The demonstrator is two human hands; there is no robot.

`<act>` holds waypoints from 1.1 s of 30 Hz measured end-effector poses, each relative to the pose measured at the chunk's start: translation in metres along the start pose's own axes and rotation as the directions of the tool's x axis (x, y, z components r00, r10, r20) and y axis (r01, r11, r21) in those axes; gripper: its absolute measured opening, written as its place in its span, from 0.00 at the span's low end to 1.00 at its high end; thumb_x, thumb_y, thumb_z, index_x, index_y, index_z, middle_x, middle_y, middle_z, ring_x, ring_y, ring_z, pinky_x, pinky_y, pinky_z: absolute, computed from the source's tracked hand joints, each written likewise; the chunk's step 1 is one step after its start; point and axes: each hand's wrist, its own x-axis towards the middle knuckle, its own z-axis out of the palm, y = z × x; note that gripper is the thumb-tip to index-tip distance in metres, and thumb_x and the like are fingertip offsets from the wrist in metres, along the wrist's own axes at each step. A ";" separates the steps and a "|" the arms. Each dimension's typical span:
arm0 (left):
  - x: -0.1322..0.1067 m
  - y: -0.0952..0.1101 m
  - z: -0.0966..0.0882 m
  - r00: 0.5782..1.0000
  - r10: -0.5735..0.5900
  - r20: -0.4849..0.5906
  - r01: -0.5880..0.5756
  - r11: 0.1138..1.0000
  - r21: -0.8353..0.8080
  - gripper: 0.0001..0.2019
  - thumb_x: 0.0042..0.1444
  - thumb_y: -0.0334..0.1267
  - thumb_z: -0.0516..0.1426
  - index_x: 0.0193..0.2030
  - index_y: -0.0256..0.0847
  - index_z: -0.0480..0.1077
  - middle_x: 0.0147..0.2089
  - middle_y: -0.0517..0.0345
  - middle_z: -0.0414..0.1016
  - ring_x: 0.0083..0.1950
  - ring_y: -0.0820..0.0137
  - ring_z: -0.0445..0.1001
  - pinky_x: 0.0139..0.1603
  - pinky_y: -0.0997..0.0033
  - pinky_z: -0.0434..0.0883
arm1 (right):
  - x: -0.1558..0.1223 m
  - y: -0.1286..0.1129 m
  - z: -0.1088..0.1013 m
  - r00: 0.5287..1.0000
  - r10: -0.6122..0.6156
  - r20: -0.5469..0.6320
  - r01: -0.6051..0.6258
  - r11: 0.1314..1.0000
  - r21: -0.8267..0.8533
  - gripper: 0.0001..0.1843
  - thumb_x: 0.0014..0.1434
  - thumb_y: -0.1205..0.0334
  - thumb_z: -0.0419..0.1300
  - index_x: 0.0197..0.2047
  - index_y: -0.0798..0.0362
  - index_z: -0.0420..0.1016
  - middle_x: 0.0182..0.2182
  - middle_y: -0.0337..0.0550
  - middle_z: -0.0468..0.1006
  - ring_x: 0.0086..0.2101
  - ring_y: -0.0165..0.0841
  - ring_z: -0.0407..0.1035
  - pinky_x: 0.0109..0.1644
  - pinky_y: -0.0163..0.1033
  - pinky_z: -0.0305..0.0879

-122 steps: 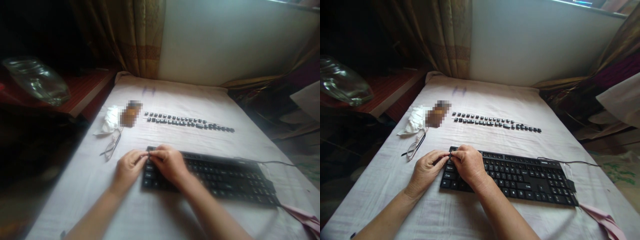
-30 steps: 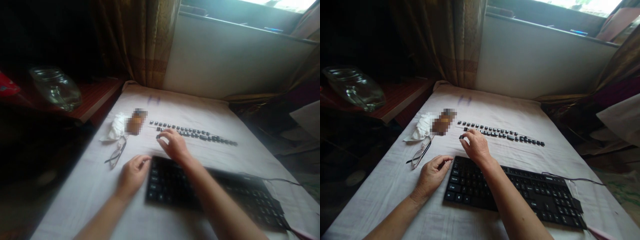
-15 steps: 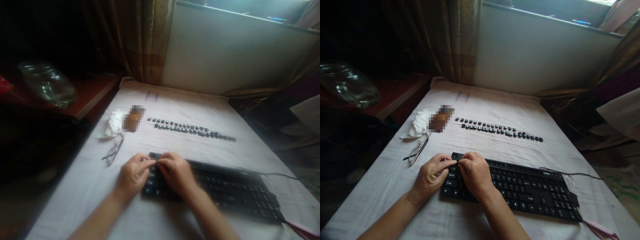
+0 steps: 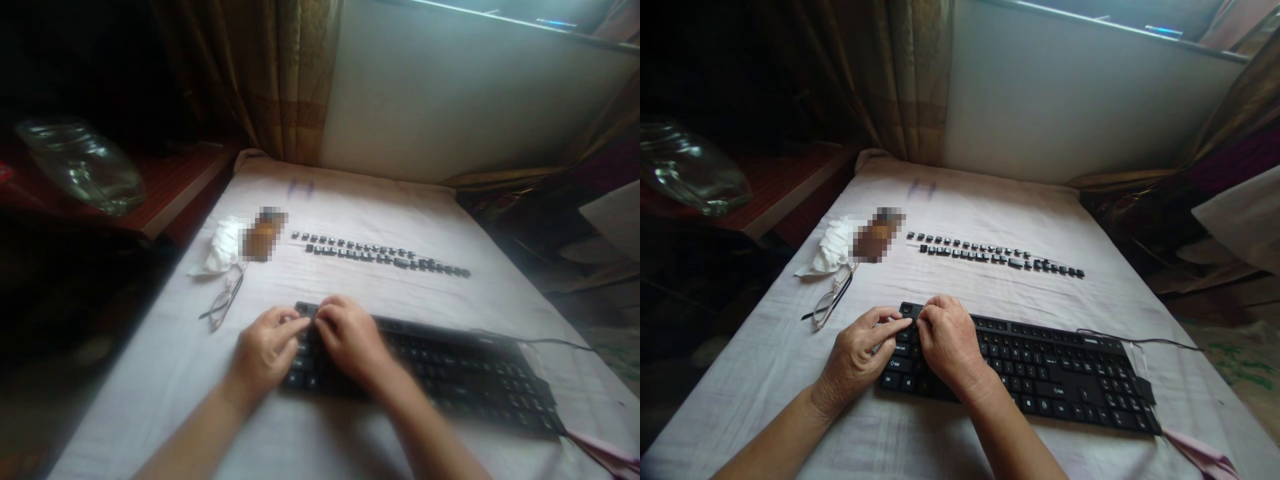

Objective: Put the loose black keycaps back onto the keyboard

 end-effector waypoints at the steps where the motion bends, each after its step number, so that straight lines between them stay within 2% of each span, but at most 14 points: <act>1: 0.000 0.000 0.000 1.000 -0.001 0.005 0.001 1.000 -0.002 0.20 0.55 0.27 0.52 0.50 0.46 0.77 0.47 0.55 0.76 0.45 0.69 0.77 0.47 0.73 0.75 | 0.003 -0.002 -0.002 0.999 0.012 0.038 -0.011 1.000 -0.023 0.08 0.60 0.68 0.59 0.32 0.52 0.79 0.37 0.45 0.79 0.40 0.37 0.71 0.46 0.40 0.67; 7: 0.000 0.001 -0.001 1.000 -0.012 0.012 0.012 1.000 -0.020 0.19 0.55 0.27 0.52 0.48 0.46 0.78 0.46 0.56 0.76 0.45 0.69 0.77 0.47 0.74 0.75 | 0.021 -0.012 -0.014 0.977 0.026 0.210 0.011 0.985 -0.175 0.10 0.60 0.68 0.59 0.31 0.51 0.81 0.35 0.45 0.79 0.39 0.37 0.71 0.44 0.39 0.64; 10: 0.002 0.003 -0.002 1.000 -0.018 0.015 0.019 0.999 -0.036 0.20 0.55 0.26 0.51 0.48 0.46 0.78 0.46 0.57 0.76 0.45 0.70 0.77 0.47 0.74 0.74 | 0.023 -0.015 -0.017 0.964 0.093 0.248 -0.053 0.985 -0.165 0.09 0.60 0.66 0.59 0.32 0.51 0.81 0.35 0.44 0.79 0.38 0.36 0.71 0.42 0.38 0.63; 13: 0.003 0.004 -0.002 1.000 -0.008 0.005 0.009 0.999 -0.042 0.20 0.55 0.25 0.51 0.48 0.45 0.78 0.45 0.57 0.77 0.45 0.70 0.77 0.48 0.75 0.75 | 0.021 -0.014 -0.016 0.961 0.162 0.226 -0.145 0.985 -0.093 0.06 0.59 0.66 0.61 0.33 0.52 0.81 0.37 0.43 0.79 0.38 0.34 0.72 0.42 0.36 0.63; 16: 0.003 0.003 -0.001 1.000 0.005 -0.006 -0.005 1.000 -0.030 0.20 0.55 0.25 0.51 0.48 0.45 0.78 0.45 0.57 0.77 0.45 0.71 0.77 0.47 0.75 0.75 | 0.017 -0.013 -0.012 0.968 0.186 0.165 -0.183 0.982 -0.039 0.06 0.59 0.66 0.61 0.33 0.52 0.80 0.38 0.43 0.79 0.39 0.34 0.72 0.44 0.36 0.63; 33: 0.000 0.004 0.000 0.985 0.168 -0.025 -0.162 0.975 0.153 0.17 0.59 0.26 0.51 0.49 0.43 0.77 0.46 0.53 0.78 0.46 0.67 0.77 0.47 0.70 0.75 | 0.016 -0.011 -0.007 0.974 0.186 0.130 -0.178 0.982 -0.067 0.05 0.58 0.66 0.63 0.31 0.51 0.80 0.37 0.42 0.80 0.38 0.35 0.72 0.41 0.37 0.62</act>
